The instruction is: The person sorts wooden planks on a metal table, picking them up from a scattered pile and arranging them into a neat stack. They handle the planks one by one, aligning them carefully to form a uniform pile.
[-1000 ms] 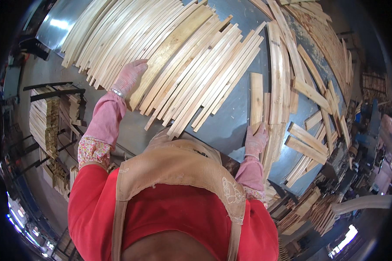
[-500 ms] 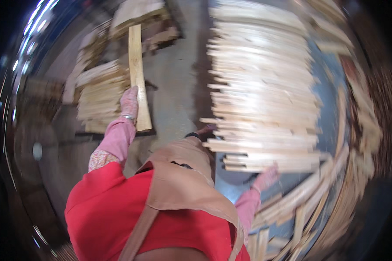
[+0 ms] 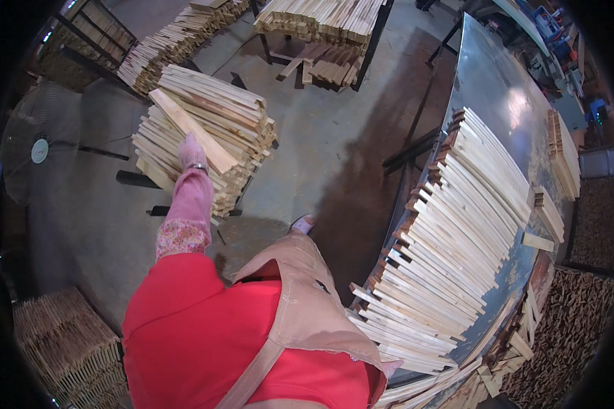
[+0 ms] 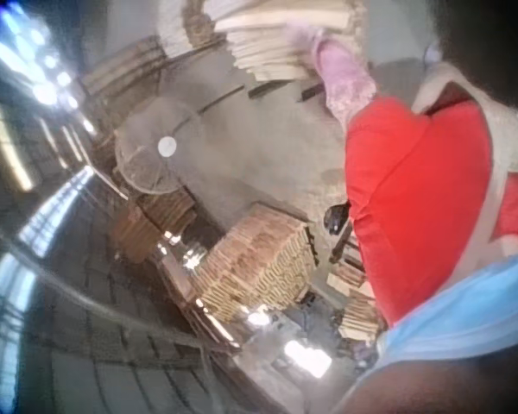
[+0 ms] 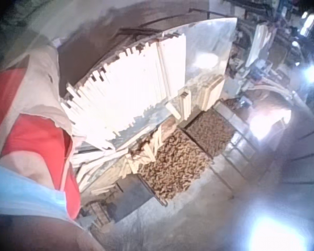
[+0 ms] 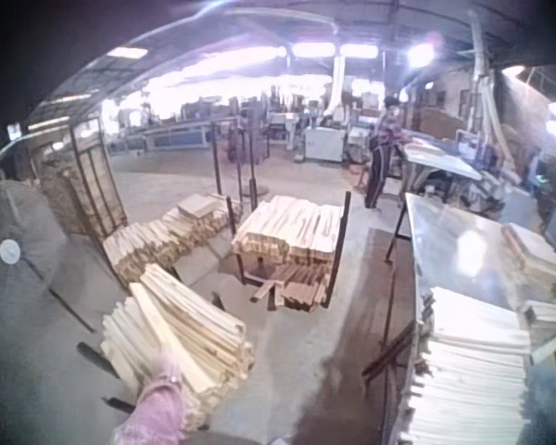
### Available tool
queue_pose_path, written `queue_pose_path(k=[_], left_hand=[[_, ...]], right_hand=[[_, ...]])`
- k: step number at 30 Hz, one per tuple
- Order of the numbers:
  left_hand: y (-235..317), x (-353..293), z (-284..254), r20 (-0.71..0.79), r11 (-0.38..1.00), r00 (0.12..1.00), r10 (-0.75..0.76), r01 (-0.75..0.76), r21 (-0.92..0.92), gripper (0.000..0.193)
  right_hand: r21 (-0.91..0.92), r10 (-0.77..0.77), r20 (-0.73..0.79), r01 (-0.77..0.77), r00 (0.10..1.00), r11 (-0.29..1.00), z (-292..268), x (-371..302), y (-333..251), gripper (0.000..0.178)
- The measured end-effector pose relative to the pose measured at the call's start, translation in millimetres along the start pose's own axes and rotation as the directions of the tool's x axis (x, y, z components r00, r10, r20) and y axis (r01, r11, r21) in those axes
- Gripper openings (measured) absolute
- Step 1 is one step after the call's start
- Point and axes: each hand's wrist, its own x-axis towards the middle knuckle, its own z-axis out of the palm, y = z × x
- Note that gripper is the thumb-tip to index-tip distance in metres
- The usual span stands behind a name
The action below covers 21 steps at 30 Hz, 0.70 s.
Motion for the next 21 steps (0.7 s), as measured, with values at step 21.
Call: queue_pose_path(k=[21], left_hand=[[46, -251, 173, 0.854, 0.489, 0.144, 0.500, -0.861, -0.141, 0.065]], right_hand=[[0.159, 0.224, 0.065, -0.232, 0.972, 0.960, -13, 24, 7, 0.111]])
